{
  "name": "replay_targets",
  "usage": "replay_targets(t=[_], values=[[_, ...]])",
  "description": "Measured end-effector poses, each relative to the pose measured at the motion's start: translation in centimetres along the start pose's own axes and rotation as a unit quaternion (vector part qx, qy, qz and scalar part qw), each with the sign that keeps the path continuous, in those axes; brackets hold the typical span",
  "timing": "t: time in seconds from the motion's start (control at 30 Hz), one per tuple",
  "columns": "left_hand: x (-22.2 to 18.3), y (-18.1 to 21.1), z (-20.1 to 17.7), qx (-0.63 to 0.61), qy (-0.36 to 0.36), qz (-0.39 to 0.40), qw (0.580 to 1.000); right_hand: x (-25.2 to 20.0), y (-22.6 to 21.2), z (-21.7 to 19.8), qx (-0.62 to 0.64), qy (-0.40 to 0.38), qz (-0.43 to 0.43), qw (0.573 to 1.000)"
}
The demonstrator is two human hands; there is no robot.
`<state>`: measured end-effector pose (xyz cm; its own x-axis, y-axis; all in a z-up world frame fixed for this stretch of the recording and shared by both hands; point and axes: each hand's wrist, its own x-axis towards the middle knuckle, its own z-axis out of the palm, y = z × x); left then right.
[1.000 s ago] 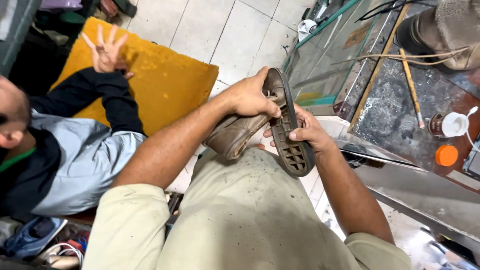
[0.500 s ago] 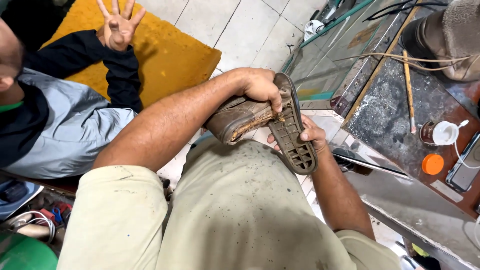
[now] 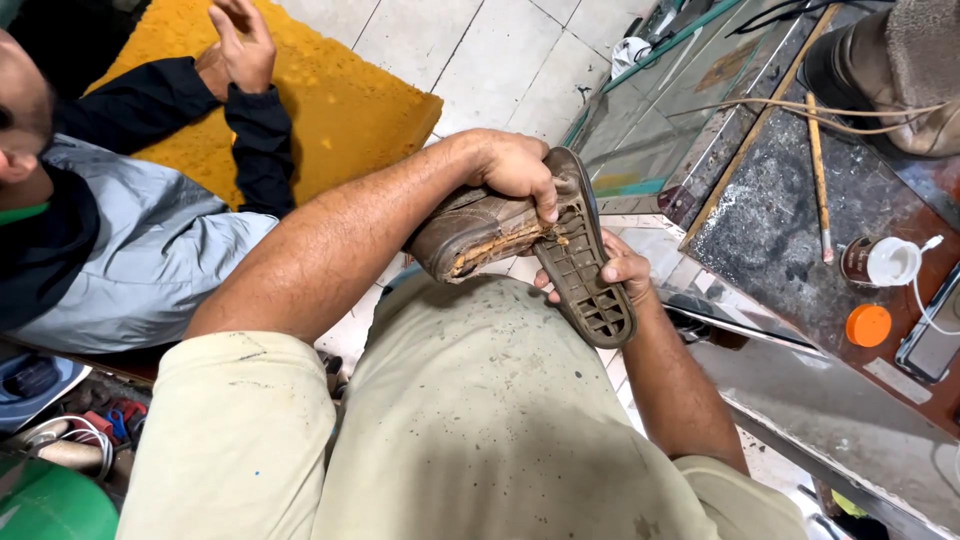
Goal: Repairing a boot by applying adhesive to a detached sole using a brush.
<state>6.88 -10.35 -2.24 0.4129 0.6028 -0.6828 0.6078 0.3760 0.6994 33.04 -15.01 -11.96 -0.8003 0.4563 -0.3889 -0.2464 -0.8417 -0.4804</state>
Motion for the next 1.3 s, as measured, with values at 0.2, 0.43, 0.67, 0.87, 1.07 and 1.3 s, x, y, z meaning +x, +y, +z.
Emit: replay_targets(t=[0.2,0.43,0.67,0.87,1.07,1.3], values=[[0.4,0.7,0.0,0.035,0.029,-0.018,0.999,0.6,-0.2,-1.3,0.024,-0.044,0.006,0.999],[0.1,3.0,-1.1,0.058,-0.021,-0.117,0.991,0.5,0.8,-3.2,0.125,-0.11,0.0,0.986],[1.4,2.6,-0.7,0.112,0.007,-0.103,0.988,0.3,0.7,-3.3,0.105,-0.062,-0.017,0.992],[-1.0,2.9,-0.6,-0.029,0.093,-0.055,0.994,0.8,-1.0,1.4,-0.074,0.025,-0.104,0.992],[0.6,1.2,1.0,-0.032,0.204,0.065,0.976,2.9,-1.8,-3.7,-0.201,0.016,-0.231,0.952],[-1.6,2.7,2.1,0.056,0.259,0.093,0.96,2.1,-5.3,0.9,-0.369,0.085,-0.355,0.855]])
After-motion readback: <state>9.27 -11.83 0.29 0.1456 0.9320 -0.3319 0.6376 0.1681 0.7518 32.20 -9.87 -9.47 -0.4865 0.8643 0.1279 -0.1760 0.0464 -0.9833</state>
